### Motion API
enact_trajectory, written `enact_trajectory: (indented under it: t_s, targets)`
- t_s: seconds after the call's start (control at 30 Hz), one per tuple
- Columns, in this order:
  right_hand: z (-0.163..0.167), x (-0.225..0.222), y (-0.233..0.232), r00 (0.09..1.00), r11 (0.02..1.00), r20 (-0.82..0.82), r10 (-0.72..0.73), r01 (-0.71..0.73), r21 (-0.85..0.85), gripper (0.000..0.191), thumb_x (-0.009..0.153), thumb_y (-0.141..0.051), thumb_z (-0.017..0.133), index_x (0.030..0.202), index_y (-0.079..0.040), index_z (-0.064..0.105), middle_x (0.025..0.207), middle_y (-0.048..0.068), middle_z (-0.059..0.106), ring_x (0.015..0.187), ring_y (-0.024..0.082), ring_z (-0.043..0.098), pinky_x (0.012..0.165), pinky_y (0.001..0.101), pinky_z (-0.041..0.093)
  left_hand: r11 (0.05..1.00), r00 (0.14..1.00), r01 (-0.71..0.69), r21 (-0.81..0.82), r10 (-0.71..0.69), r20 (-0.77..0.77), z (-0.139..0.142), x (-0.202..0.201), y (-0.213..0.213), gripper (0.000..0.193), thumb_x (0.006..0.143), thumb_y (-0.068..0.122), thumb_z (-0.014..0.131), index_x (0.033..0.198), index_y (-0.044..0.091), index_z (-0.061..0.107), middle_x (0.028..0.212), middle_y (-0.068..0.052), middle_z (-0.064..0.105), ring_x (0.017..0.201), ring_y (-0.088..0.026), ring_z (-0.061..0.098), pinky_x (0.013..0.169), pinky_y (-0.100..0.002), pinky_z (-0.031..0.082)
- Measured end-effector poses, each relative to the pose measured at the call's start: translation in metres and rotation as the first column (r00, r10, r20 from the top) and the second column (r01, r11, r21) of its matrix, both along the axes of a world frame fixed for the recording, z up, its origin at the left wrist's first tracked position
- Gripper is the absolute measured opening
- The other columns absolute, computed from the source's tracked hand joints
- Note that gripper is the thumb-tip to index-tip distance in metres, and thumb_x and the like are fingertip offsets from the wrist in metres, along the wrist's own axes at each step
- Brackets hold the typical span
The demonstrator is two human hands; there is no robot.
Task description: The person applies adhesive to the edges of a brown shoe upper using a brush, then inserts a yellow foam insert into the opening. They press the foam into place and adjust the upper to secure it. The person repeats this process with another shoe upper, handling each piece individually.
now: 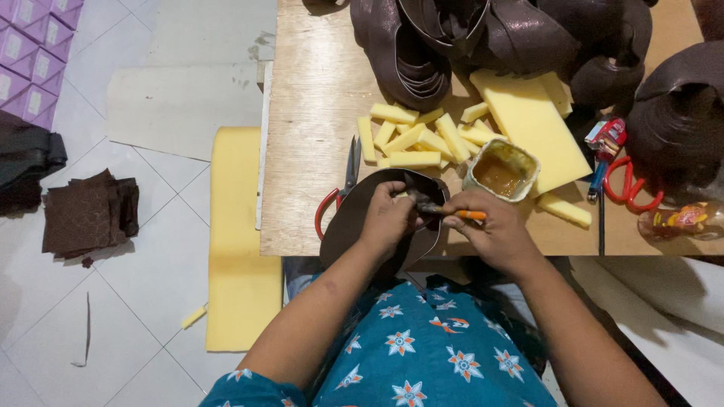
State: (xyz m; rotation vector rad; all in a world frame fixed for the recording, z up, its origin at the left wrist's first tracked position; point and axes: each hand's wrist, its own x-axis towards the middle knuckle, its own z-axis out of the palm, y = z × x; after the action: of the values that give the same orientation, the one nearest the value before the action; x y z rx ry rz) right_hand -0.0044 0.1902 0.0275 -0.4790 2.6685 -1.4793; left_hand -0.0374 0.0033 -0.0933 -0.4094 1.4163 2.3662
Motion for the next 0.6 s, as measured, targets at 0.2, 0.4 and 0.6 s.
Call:
enact_trajectory:
  t_s: [0.2,0.4,0.6]
  targets:
    - [0.011,0.0,0.004,0.996,0.997,-0.056,-0.063,0.06,-0.053,0.017,0.09,-0.01,0.076,0.103,-0.004,0.068,0.105,0.009,0.07,0.097,0.02,0.068,0.087,0.0305,0.053,0.999,0.999,-0.04,0.016,0.041,-0.035,-0.005,0.006,0.01,0.044,0.092,0.003,0.06,0.13,0.003,0.037,0.099,-0.016,0.066,0.072,-0.02,0.067,0.061,-0.032,0.058]
    - [0.007,0.005,0.008,0.999,0.997,-0.024,-0.04,0.042,0.062,0.019,0.088,-0.013,0.077,0.102,-0.003,0.069,0.1,0.009,0.072,0.093,0.021,0.07,0.083,0.0315,0.054,0.955,0.981,-0.147,-0.257,0.108,-0.16,0.004,0.014,0.018,0.036,0.093,0.004,0.058,0.125,-0.001,0.044,0.09,-0.014,0.07,0.068,-0.013,0.064,0.057,-0.028,0.053]
    - [-0.013,-0.002,0.034,0.942,0.883,0.286,-0.172,0.277,-0.379,0.019,0.098,-0.016,0.067,0.108,0.0,0.065,0.099,0.008,0.072,0.089,0.016,0.073,0.082,0.0299,0.06,0.784,0.911,-0.327,-0.528,0.112,-0.398,0.03,0.01,0.024,0.02,0.095,0.011,0.062,0.104,-0.005,0.057,0.083,-0.017,0.07,0.074,-0.024,0.067,0.07,-0.038,0.055]
